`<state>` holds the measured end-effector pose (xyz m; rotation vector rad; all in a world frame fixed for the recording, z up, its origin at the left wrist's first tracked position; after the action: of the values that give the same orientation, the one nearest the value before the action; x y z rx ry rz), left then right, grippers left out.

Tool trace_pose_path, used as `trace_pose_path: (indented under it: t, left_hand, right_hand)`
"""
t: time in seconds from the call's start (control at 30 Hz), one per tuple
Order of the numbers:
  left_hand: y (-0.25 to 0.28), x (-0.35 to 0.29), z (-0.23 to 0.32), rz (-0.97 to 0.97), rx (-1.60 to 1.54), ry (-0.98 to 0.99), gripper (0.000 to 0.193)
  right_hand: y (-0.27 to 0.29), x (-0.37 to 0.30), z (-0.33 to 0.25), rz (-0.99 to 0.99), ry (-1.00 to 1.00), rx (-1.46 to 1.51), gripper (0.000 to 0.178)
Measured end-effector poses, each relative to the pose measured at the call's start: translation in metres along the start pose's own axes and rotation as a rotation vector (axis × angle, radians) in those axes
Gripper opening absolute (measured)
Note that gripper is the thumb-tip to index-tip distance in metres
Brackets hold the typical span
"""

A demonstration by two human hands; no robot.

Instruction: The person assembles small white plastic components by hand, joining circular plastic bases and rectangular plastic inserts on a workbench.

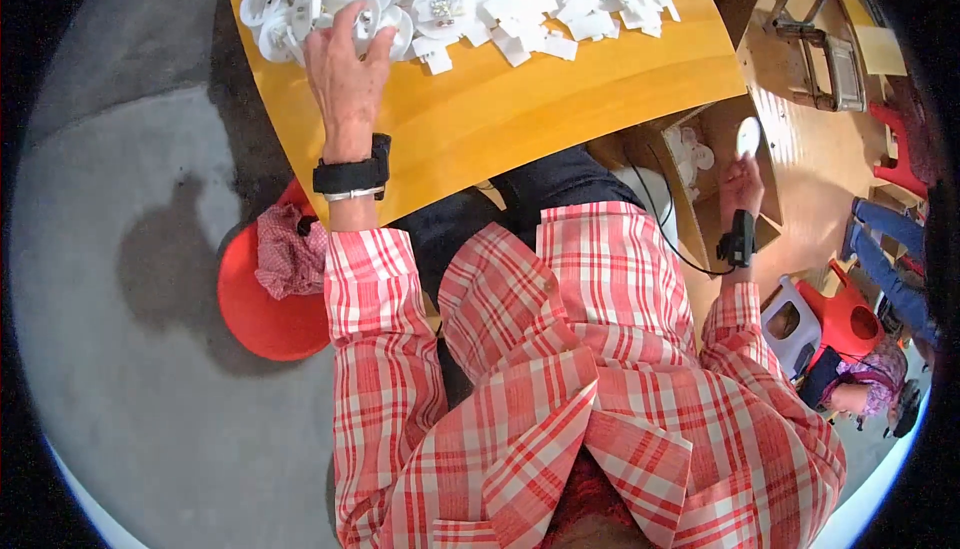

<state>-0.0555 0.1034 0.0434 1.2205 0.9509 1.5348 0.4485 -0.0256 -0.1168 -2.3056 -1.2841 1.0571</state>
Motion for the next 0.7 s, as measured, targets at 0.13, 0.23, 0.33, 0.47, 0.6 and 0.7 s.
trace_pose_path:
  t: [0.13,0.23,0.33,0.47,0.6,0.7]
  left_hand:
    - [0.005,-0.002,-0.004,-0.064,-0.323,0.096,0.05]
    - [0.013,-0.015,-0.019,0.048,-1.265,0.385,0.039]
    - [0.001,-0.021,-0.013,-0.114,-1.738,0.453,0.043]
    - [0.007,-0.048,-0.017,-0.132,-1.726,0.481,0.043]
    - [-0.003,-0.057,-0.008,-0.164,-1.765,0.505,0.041]
    - [-0.004,-0.063,0.002,-0.143,-1.749,0.611,0.043]
  right_hand:
    - [0.079,0.016,0.046,0.426,-0.273,-0.053,0.019]
    - [0.098,0.014,0.075,0.44,-0.409,-0.323,0.02]
    - [0.193,0.041,0.08,0.416,-0.265,-0.652,0.023]
    - [0.131,0.037,0.083,0.383,-0.497,-0.467,0.026]
    - [0.127,0.034,0.073,0.415,-0.577,-0.403,0.027]
    - [0.119,0.032,0.074,0.473,-0.495,-0.485,0.025]
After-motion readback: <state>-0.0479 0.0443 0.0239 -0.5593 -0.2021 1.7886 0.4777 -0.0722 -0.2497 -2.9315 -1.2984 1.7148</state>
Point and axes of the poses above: each hand's wrist, its own x-axis towards the middle knuckle, its own y-axis out of the back of the hand, z = x × y, the point moved 1 cm from there along x, towards the middle knuckle, and after that the axes turned 6 degrees about x, right-handed, at the moved point
